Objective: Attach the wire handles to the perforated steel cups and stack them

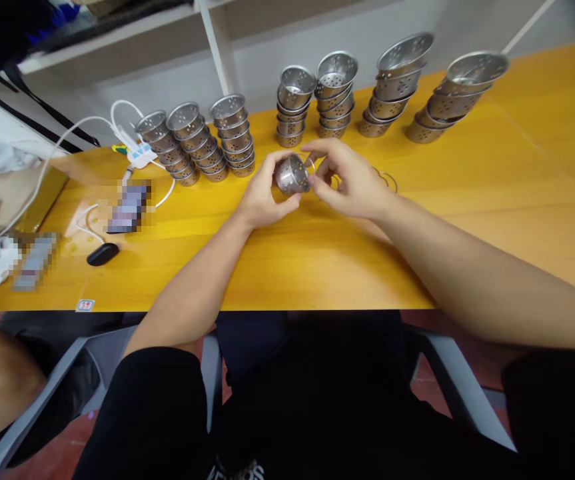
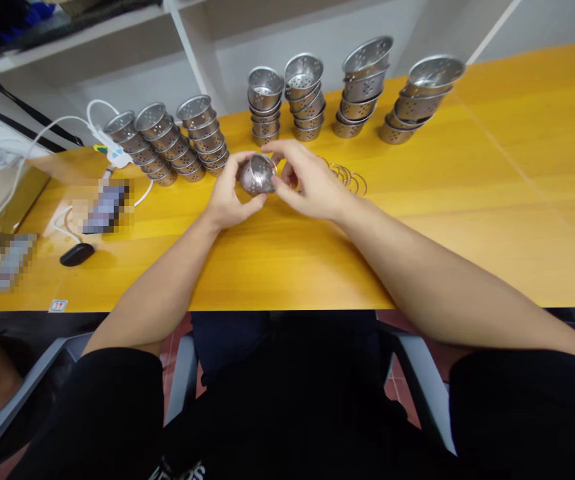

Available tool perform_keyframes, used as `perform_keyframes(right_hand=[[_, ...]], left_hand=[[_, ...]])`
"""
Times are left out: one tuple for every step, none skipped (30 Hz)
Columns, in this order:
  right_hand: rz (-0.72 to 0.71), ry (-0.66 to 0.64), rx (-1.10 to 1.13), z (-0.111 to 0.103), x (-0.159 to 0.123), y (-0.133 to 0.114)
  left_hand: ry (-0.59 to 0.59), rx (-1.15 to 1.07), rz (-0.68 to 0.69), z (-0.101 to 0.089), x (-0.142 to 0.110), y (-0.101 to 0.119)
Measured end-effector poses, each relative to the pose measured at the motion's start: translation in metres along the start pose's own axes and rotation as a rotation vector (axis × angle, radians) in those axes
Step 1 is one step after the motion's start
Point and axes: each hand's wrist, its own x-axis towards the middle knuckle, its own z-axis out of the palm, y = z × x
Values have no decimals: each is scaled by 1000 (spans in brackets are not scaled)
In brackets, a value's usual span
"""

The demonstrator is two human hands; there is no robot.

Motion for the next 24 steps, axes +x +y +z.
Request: perform_keyframes(right_hand=[[-32,-33,-25,-5,0,-2],[-55,-61,-49,-9,0,-5],[-68,-81,-66,-12,0,-6],[-72,-94,-76,-14,0,-7],[-74,-103,-77,-15,0,-8],[-80,-107,-70,-16,0,-7],[-95,-109,-58,-15,0,-6],[-118,-111,-42,-15,1,-5],[-145,-113,-26,-13,1,-3],[-169,-113,-12,-12,1,-1],[-188,-109,0,-10,2,2],[-201,-101,11,-8,2,4],[-212,-87,23,-6,3,5],[-221,-68,39,-4,3,7],[-230,-47,59,-3,4,8],[-237,-29,82,-1,5,8],[-238,-16,106,0,5,9],[-231,-10,130,1,6,8],[-216,-8,157,2,6,8],[-195,-8,188,1,7,7],[-173,-12,227,0,7,7],[-149,-25,276,-1,8,7],[-124,-50,330,-3,9,7],[-100,-83,384,-5,9,9]], left_hand=[[-10,-6,6,-1,-1,-1],[-17,-18,12,-3,-2,-2],[-22,-34,13,-4,-2,-3],[-26,-48,7,-6,-3,-4],[-31,-57,-1,-7,-3,-4],[-38,-59,-10,-8,-3,-4],[-48,-57,-16,-9,-3,-5],[-57,-56,-13,-10,-3,-5],[-60,-64,0,-11,-2,-5],[-61,-82,17,-11,-2,-5],[-59,-104,33,-11,-1,-6],[-55,-128,44,-11,-1,-7],[-50,-151,51,-11,0,-8],[-48,-174,53,-11,1,-9],[-48,-195,52,-10,2,-10],[-51,-214,51,-10,3,-11],[-51,-233,56,-11,4,-12],[-49,-250,65,-11,4,-12],[-46,-262,78,-11,4,-11],[-42,-270,93,-12,4,-11],[-40,-272,106,-12,3,-11],[-38,-267,114,-13,3,-12],[-34,-253,113,-13,2,-13],[-24,-230,100,-13,1,-17]])
